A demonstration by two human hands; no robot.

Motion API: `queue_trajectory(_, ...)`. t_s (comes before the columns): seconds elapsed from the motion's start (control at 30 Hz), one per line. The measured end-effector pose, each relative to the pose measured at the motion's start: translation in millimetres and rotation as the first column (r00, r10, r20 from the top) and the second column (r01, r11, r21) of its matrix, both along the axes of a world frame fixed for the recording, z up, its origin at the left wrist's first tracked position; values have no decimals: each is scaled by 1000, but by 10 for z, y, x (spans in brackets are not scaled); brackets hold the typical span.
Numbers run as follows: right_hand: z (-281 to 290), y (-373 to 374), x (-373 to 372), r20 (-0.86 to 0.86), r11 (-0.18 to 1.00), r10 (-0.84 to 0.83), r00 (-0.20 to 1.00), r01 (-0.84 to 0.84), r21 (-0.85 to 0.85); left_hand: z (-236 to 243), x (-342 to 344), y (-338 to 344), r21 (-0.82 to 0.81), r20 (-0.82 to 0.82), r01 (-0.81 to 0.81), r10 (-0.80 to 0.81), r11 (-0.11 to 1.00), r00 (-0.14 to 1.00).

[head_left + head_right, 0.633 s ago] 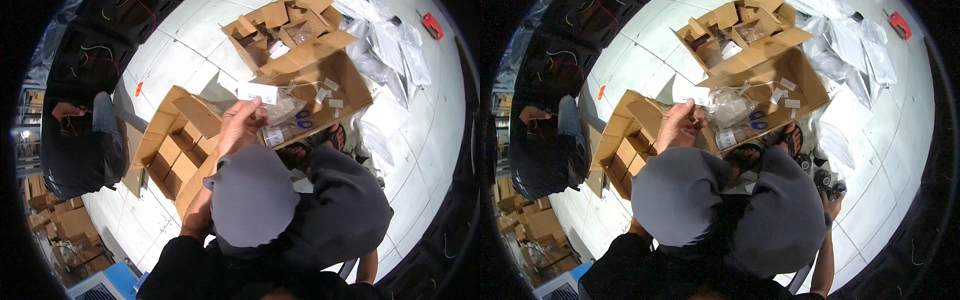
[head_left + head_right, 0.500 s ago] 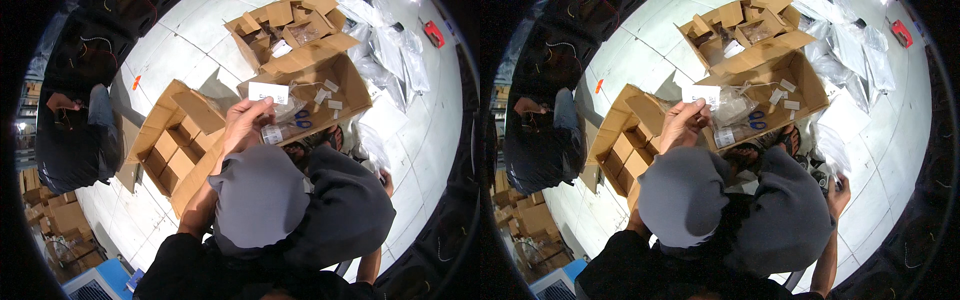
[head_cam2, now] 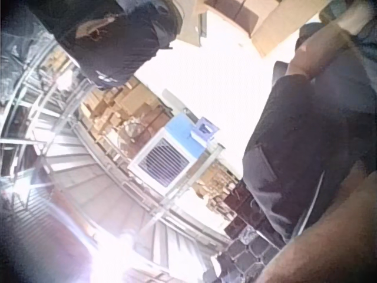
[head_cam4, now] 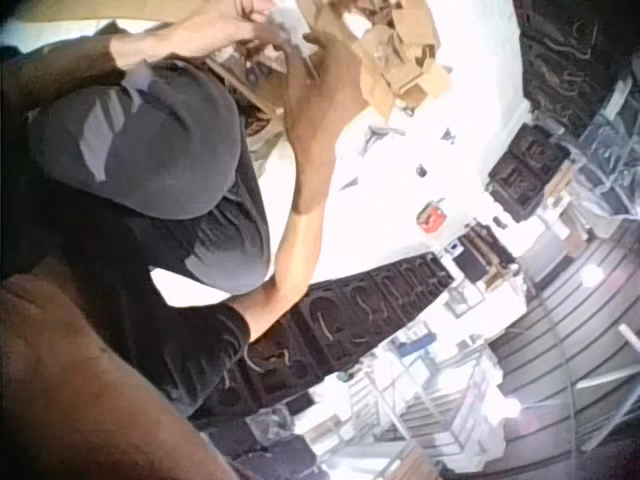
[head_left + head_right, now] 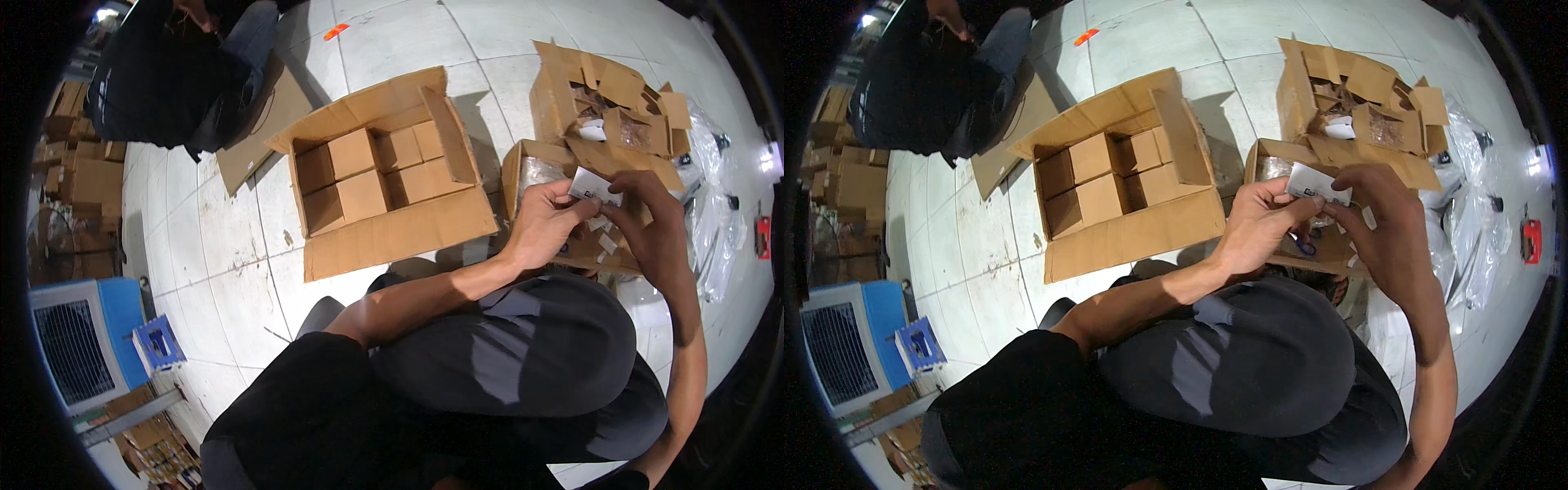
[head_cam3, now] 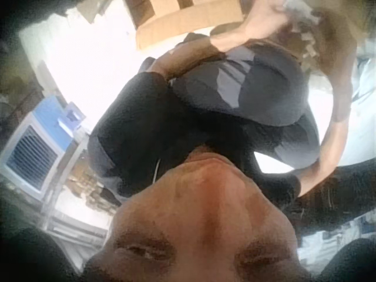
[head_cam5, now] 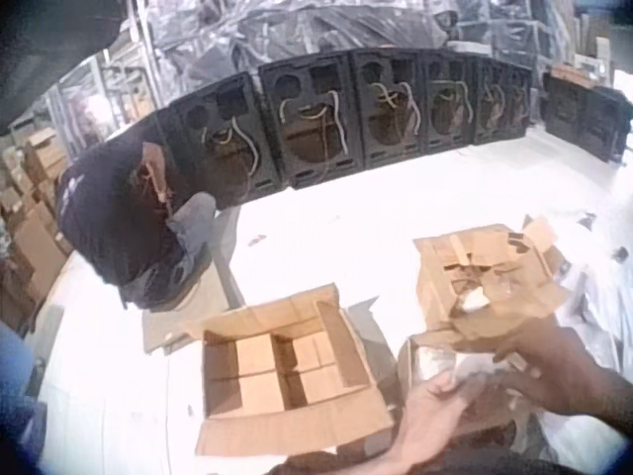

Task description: The person sits on the floor and repeatedly picks up small cylindrical electronic components from a cardboard box. They apply a small white label to each component and place them on the floor in a growing pile. The person continues this process for the duration of the clip.

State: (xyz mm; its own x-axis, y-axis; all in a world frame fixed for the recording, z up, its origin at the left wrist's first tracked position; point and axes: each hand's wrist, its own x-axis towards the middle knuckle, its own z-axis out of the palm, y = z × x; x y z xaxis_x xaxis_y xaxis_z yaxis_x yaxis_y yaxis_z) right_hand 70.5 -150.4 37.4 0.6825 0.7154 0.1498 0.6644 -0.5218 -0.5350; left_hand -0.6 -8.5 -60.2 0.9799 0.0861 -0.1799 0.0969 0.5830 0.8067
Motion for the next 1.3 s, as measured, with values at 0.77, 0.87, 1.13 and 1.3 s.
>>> queue_trajectory(0.77,-148,-113,-184,-128,868,-77,989,129,480,-1448,-715,3270,900,-187,241,179,-363,966)
queue_trajectory(0.87,-47,-242,-247,-190,856,-42,981,134,500,-1518,-635,3526,896,-241,267,116,-354,964)
queue_trajectory(1.13,-63,-257,-256,-249,856,-8,968,135,499,-1244,-731,3714,752,-282,321,-158,576,946)
queue_trajectory(1.3,-159,-296,-227,-207,884,-27,978,120,452,-1203,-519,3723,855,-365,382,-116,350,924)
